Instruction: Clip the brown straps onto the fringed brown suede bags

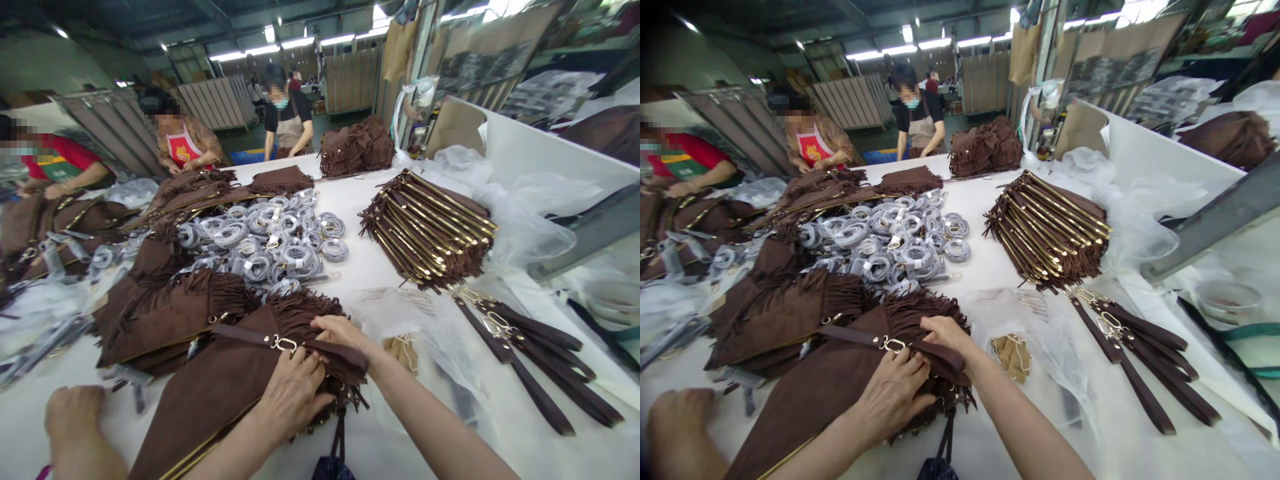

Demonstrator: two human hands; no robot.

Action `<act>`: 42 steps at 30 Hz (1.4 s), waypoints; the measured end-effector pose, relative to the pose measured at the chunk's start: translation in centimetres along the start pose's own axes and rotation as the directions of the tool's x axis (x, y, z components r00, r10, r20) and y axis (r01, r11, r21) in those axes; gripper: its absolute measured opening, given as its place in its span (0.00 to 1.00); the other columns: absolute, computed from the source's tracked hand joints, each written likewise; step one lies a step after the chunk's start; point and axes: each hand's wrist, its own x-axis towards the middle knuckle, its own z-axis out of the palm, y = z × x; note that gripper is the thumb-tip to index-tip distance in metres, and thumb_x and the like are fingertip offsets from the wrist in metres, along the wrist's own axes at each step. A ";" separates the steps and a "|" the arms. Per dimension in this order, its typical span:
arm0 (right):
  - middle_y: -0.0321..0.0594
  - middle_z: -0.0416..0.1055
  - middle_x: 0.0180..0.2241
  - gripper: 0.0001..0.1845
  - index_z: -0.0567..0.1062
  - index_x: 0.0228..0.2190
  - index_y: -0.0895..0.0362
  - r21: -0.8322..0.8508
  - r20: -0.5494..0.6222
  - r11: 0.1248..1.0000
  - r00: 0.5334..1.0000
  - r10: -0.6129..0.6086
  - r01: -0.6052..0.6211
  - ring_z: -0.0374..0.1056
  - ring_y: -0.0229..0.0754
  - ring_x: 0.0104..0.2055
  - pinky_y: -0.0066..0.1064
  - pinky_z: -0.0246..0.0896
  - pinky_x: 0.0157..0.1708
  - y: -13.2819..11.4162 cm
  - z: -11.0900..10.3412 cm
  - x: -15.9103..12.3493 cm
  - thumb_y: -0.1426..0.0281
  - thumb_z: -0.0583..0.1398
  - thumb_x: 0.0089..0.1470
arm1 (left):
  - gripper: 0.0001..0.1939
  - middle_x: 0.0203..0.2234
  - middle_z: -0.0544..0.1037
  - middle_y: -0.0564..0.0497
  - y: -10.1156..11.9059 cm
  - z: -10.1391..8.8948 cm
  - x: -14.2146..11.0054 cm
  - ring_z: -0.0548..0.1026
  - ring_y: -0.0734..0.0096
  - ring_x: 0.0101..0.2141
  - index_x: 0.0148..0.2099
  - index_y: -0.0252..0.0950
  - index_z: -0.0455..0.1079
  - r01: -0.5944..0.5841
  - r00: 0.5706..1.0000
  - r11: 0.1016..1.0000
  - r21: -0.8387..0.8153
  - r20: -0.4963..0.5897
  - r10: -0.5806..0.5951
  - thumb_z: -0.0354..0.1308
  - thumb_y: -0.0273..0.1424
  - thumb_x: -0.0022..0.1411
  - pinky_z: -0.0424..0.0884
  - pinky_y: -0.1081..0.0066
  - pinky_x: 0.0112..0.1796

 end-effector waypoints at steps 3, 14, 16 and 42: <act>0.30 0.64 0.20 0.08 0.64 0.28 0.56 -0.034 -0.163 0.999 0.986 -0.021 0.016 0.62 0.32 0.19 0.21 0.54 0.18 3.0 -0.6 -2.4 0.73 0.46 0.51 | 0.11 0.39 0.73 0.50 -0.5 -0.5 0.2 0.65 0.58 0.41 0.40 0.39 0.67 0.032 0.999 0.999 -0.031 -0.005 -0.032 0.56 0.38 0.57 0.60 0.58 0.41; 0.43 0.70 0.31 0.18 0.75 0.34 0.59 -0.701 -0.092 0.683 0.924 -0.370 0.204 0.66 0.41 0.36 0.28 0.59 0.37 8.9 1.2 -3.7 0.82 0.48 0.48 | 0.06 0.33 0.72 0.52 -1.2 1.0 0.0 0.64 0.62 0.36 0.37 0.38 0.66 -0.055 0.989 0.997 0.053 -0.131 0.061 0.54 0.35 0.59 0.56 0.60 0.38; 0.42 0.69 0.30 0.18 0.75 0.32 0.59 -0.741 -0.070 0.642 0.928 -0.365 0.197 0.66 0.41 0.36 0.28 0.59 0.37 8.2 0.6 -2.4 0.82 0.49 0.47 | 0.07 0.33 0.72 0.50 -1.5 1.4 0.3 0.64 0.61 0.38 0.36 0.36 0.66 -0.150 0.973 0.981 0.127 -0.155 0.169 0.54 0.35 0.59 0.57 0.59 0.41; 0.44 0.73 0.35 0.16 0.71 0.39 0.59 -0.621 -0.768 0.730 0.408 -0.495 -0.284 0.70 0.44 0.37 0.31 0.66 0.36 6.4 -16.1 -12.7 0.67 0.47 0.58 | 0.11 0.35 0.78 0.58 -3.9 4.9 2.0 0.71 0.64 0.38 0.39 0.44 0.70 -0.343 0.789 0.913 0.221 -0.461 0.408 0.59 0.38 0.52 0.58 0.65 0.43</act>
